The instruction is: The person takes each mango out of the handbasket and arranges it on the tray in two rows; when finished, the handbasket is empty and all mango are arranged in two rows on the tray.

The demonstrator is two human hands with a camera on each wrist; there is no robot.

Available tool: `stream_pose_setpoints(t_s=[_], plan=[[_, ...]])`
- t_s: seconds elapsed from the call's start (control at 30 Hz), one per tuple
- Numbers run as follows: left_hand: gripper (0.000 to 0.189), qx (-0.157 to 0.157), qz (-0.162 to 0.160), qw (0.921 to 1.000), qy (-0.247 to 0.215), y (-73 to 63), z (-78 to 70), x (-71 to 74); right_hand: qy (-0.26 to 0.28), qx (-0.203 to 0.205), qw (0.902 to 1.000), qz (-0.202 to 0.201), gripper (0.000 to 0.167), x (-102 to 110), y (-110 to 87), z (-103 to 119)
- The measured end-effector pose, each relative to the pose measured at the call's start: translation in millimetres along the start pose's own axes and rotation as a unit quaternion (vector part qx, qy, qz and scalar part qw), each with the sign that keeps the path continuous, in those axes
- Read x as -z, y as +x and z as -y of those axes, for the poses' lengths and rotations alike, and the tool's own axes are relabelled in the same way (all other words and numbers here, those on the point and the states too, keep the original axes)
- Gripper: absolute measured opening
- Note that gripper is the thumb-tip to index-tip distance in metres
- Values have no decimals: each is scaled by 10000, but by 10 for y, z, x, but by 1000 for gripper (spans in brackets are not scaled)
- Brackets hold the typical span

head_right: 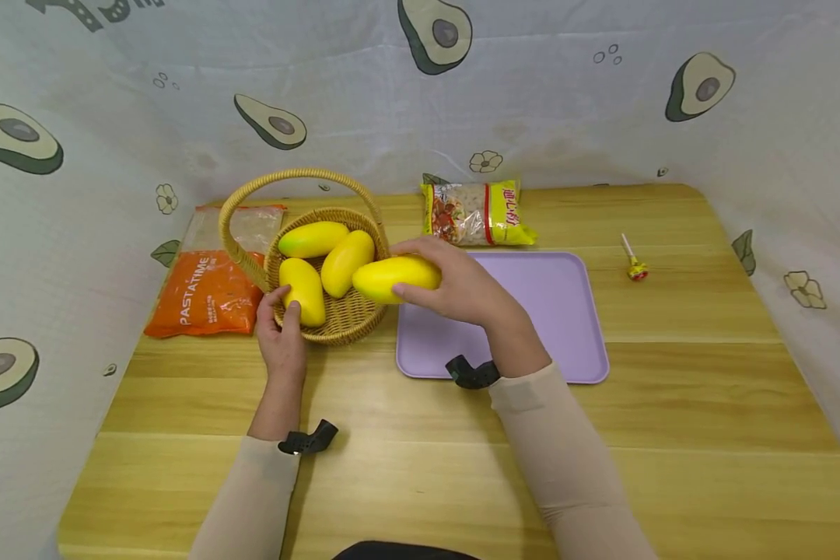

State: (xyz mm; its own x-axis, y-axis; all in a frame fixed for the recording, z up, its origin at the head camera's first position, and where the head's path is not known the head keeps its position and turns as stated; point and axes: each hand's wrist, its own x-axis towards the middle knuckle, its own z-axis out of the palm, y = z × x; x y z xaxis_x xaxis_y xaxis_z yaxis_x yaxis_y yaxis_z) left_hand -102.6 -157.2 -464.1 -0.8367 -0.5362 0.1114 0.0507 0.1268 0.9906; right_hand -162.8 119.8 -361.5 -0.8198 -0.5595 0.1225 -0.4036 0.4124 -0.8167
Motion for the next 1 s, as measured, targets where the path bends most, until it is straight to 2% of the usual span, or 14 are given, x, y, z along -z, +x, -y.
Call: stream_pose_setpoints(t_s=[0.13,0.23,0.37,0.43,0.53,0.7,0.83,1.0], plan=[[29,-46,-18,10000,19,5,7,7,295,-940,9935,-573,45,14,-89,-179],[29,-87,-27,10000,21,9,10,8,430,-1385,9841,-1028,45,37,-135,-280],[28,-132,-40,9999,-6,20,10,4,759,-1568,9714,-1615,47,94,-174,-345],[28,-132,-38,9999,-21,24,9,1,998,-1594,9659,-1780,47,140,-185,-353],[29,-119,-31,9999,-39,22,9,0,1308,-1583,9647,-1649,50,233,-195,-359],[28,-106,-16,9999,-47,16,1,-4,1397,-1417,9733,-1144,61,413,-163,-311],[29,-32,8,10000,-2,14,11,-5,1181,-1385,9746,-1303,63,516,-99,-275],[29,10,21,10000,71,10,10,-4,946,-1673,9705,-1454,62,572,14,-245]])
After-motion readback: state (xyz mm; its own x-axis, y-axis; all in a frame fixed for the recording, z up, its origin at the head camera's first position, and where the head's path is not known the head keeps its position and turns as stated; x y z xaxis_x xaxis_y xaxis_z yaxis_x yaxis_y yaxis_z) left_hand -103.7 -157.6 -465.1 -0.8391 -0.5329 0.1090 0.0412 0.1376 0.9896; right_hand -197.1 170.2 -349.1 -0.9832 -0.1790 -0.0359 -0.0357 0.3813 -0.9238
